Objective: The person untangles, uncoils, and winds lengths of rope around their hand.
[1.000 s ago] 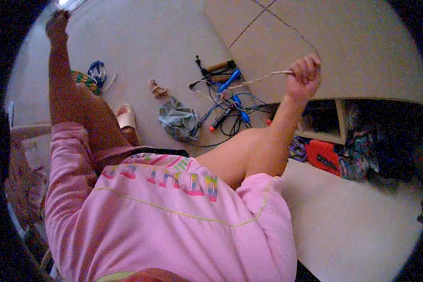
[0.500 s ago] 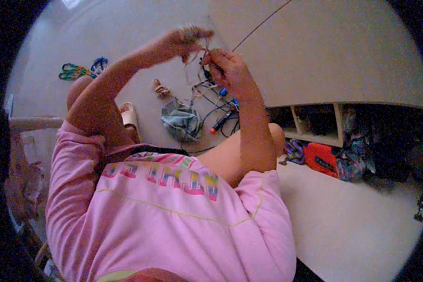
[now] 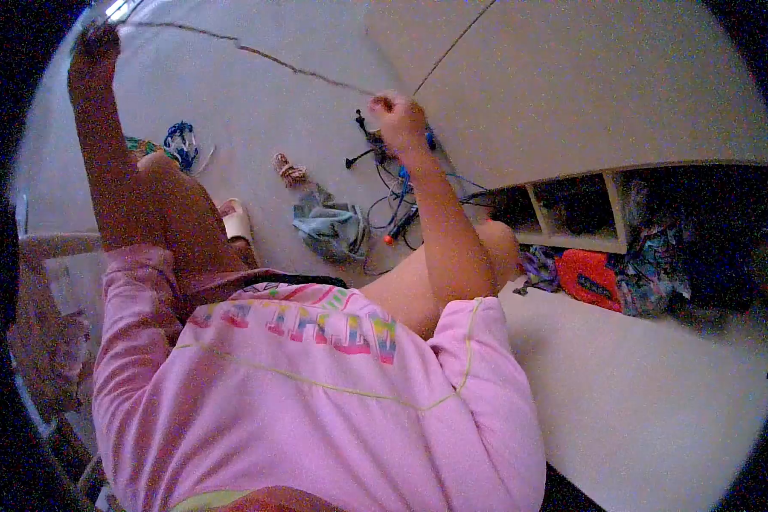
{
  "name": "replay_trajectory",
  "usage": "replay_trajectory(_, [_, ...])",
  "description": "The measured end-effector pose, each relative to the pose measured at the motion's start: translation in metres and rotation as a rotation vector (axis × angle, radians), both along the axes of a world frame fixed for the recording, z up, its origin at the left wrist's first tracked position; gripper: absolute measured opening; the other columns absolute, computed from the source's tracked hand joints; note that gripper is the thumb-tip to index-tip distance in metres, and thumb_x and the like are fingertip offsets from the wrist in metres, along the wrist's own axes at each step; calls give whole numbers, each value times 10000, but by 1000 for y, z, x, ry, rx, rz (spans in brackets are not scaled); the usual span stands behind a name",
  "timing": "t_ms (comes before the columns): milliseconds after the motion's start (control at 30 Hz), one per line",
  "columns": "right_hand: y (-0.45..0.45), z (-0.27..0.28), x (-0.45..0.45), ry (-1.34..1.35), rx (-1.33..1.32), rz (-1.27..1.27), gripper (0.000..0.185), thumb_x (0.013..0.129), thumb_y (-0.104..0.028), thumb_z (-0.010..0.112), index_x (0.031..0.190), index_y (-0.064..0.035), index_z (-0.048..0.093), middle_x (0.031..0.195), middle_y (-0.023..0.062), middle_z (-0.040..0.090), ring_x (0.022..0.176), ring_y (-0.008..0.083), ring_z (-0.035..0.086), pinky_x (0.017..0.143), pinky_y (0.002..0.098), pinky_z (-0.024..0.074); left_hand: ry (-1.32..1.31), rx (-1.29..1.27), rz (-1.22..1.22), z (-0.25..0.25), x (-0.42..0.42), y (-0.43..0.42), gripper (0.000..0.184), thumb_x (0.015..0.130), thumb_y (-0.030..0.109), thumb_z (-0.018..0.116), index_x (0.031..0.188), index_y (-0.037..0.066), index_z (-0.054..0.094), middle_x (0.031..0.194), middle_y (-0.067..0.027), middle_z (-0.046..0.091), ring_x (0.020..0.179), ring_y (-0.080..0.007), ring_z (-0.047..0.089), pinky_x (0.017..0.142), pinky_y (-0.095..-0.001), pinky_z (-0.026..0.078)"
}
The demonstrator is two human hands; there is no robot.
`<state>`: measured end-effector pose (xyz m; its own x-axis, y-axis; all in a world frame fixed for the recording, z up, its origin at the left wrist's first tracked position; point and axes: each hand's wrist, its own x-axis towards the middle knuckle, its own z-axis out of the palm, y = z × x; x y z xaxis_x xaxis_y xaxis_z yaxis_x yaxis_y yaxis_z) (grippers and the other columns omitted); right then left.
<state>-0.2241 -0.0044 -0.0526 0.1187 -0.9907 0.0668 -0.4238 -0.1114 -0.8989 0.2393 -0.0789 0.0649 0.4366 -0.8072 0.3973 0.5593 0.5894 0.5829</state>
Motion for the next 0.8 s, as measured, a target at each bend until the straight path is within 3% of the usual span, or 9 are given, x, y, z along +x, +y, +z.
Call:
replay_trajectory(33, [-8,3,-6,-187,-47,-103,144,768,-127,618,857,-20,581,731,26,566,619,104,533,561,230,435,274,31,-158,-3,34,1,126,834,122,497,792,31,572,714,-76,564,674,-171,546,668,-300,485])
replay_trajectory(100, [-12,32,-16,-623,-15,-159,148,770,-150,630,845,-36,571,668,-2,517,536,74,453,482,208,370,182,-33,-255,-78,130,-47,124,837,125,474,816,28,547,765,-83,566,737,-197,544,744,-345,472])
replay_trajectory(133, [-5,63,-22,-869,69,-107,141,770,-156,634,831,-48,568,628,-16,482,487,58,395,434,198,318,161,-203,-498,-96,123,-50,159,846,158,455,878,29,543,779,-78,573,744,-194,553,725,-356,472])
replay_trajectory(167, [-4,77,-32,-806,13,-133,132,771,-160,634,815,-59,561,607,-28,443,470,51,344,413,200,264,199,254,146,-87,96,-49,127,819,149,509,861,42,563,758,-53,584,758,-186,560,707,-343,472])
replay_trajectory(267, [8,118,-72,-748,-164,-104,106,788,-167,617,785,-91,544,563,-50,372,439,38,282,382,202,190,-418,247,469,-48,35,-5,85,795,128,575,778,45,569,675,-34,560,600,-148,546,560,-264,455])
replay_trajectory(333, [31,146,-78,-763,-261,-93,162,738,-188,673,740,-104,534,527,-53,390,416,44,275,366,217,161,-262,151,436,-35,10,-3,123,799,139,591,735,39,559,622,-29,534,481,-108,507,454,-219,417])
replay_trajectory(433, [53,169,-75,-714,-277,-140,234,781,-286,628,681,-116,503,505,-43,389,394,50,282,353,208,174,-211,219,408,-17,-14,14,122,801,138,594,750,35,554,642,-31,538,495,-103,503,463,-225,426])
replay_trajectory(633, [36,132,-95,-608,161,-99,338,851,-417,481,740,-102,534,486,-37,381,383,60,331,345,207,244,-141,216,392,-14,-22,13,105,808,134,592,785,38,554,673,-37,548,524,-109,512,484,-232,441])
replay_trajectory(800, [29,104,-81,-5,376,69,307,840,-355,525,823,-52,577,509,0,463,383,74,407,353,219,318,-193,67,269,3,-47,25,101,810,132,592,791,40,555,676,-34,549,529,-108,511,500,-231,448])
